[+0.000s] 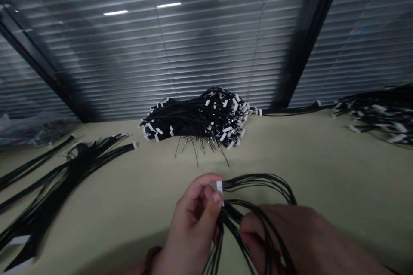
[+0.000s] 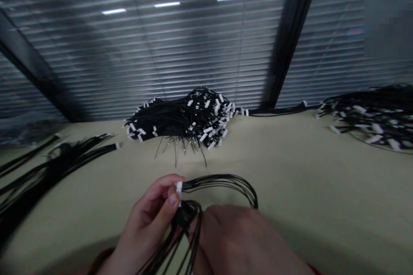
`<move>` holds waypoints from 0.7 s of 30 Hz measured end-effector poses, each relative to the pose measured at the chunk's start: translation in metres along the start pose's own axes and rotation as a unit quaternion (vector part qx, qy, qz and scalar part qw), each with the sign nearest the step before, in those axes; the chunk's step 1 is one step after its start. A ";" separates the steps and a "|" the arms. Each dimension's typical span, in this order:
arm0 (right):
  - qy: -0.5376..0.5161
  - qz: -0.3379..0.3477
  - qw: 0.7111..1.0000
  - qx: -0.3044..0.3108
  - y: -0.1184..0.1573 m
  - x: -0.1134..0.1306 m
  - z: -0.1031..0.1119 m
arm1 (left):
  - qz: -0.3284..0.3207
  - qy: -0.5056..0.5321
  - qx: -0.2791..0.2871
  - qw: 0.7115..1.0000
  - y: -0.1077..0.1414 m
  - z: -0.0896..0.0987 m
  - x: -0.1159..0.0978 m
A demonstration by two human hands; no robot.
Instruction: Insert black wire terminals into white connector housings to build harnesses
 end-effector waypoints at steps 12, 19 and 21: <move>-0.128 -0.120 0.984 0.038 -0.011 -0.016 0.000 | -0.005 -0.011 0.028 1.000 0.001 -0.005 -0.002; -0.548 -0.055 0.825 0.128 -0.010 -0.050 0.056 | -0.013 0.016 0.017 1.000 -0.004 0.004 0.007; -0.431 -0.005 0.901 0.037 -0.010 -0.069 0.090 | -0.017 0.013 0.008 1.000 -0.004 0.006 0.008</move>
Point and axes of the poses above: each hand's wrist, its own y-axis away from the middle knuckle, its own z-axis out of the back of the hand, x = y × z, the point moved 7 cm from there along -y, towards the middle knuckle, and after that the axes turned 8 degrees about x, right-handed, at the moved point
